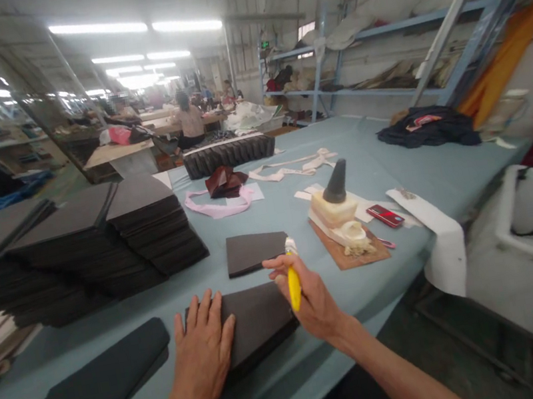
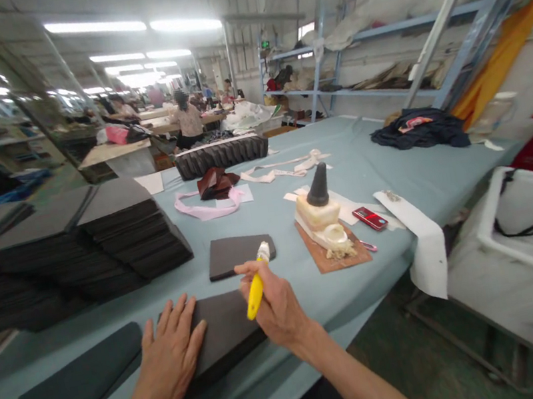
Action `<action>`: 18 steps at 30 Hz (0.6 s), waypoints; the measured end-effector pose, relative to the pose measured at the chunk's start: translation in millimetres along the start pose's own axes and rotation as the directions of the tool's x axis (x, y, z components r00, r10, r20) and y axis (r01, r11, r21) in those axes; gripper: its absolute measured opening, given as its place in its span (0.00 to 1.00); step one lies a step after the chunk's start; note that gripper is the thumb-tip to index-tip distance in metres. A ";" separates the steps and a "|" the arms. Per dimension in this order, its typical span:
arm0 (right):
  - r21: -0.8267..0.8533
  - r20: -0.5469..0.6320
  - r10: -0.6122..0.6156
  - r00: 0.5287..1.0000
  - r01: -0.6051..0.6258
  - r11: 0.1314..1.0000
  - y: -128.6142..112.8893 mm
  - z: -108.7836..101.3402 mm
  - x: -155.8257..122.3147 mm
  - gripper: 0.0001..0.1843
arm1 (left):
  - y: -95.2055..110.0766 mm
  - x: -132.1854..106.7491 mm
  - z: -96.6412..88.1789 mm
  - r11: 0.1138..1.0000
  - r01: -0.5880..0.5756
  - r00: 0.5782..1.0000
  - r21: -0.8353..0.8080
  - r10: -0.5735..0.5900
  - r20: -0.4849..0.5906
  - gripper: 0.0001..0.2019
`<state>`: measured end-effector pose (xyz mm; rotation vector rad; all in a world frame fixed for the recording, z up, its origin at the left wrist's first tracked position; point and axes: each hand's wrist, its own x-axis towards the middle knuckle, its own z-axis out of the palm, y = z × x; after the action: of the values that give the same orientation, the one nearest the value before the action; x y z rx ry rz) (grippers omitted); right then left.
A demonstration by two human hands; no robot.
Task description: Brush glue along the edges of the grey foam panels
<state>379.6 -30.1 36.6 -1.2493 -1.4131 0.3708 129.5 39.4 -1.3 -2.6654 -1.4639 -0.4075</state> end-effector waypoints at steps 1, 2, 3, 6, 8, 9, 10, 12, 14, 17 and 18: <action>0.067 -0.062 0.059 0.996 -0.055 0.996 1.4 -10.3 0.8 0.13 | -1.0 0.8 -2.3 1.000 0.002 1.000 -0.015 -0.001 0.014 0.30; 0.123 -0.125 0.108 0.986 -0.093 0.988 4.1 -20.1 1.0 0.16 | -2.8 2.2 -4.8 0.999 0.005 1.000 -0.032 -0.004 0.026 0.30; 0.156 -0.174 0.146 0.974 -0.119 0.981 7.9 -28.9 0.7 0.18 | -5.2 4.5 -7.7 0.999 0.011 0.999 -0.050 -0.009 0.035 0.30; 0.199 -0.257 0.215 0.942 -0.166 0.966 22.4 -47.4 -3.1 0.24 | -16.3 19.0 -19.7 0.992 0.055 0.998 -0.113 -0.051 0.038 0.33; 0.195 -0.261 0.231 0.937 -0.183 0.963 30.3 -52.4 -6.8 0.26 | -24.5 33.9 -29.8 0.982 0.088 0.996 -0.167 -0.085 0.021 0.36; 0.189 -0.248 0.230 0.941 -0.186 0.964 32.7 -53.2 -8.6 0.26 | -27.8 41.6 -34.8 0.975 0.088 0.996 -0.202 -0.086 0.020 0.37; 0.184 -0.228 0.225 0.947 -0.185 0.965 33.9 -53.2 -10.2 0.26 | -30.2 48.5 -39.3 0.967 0.088 0.996 -0.238 -0.086 0.019 0.38; 0.181 -0.191 0.207 0.960 -0.173 0.968 33.0 -52.5 -12.6 0.27 | -32.0 58.0 -46.2 0.949 0.101 0.995 -0.299 -0.096 0.032 0.39; 0.189 -0.193 0.199 0.961 -0.162 0.968 29.1 -53.2 -13.6 0.28 | -31.0 60.6 -49.5 0.931 0.120 0.993 -0.346 -0.106 0.058 0.39; 0.207 -0.280 0.239 0.930 -0.185 0.961 23.2 -60.8 -13.2 0.30 | -33.4 54.2 -49.8 0.907 0.163 0.986 -0.389 -0.141 0.085 0.38; 0.220 -0.304 0.268 0.914 -0.207 0.953 22.1 -65.2 -13.0 0.31 | -37.6 50.2 -49.9 0.900 0.185 0.983 -0.395 -0.168 0.075 0.38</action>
<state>442.8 -59.7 31.3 -1.2670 -0.9209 0.4253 113.9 91.4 57.7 -2.8588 -1.8176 -0.7499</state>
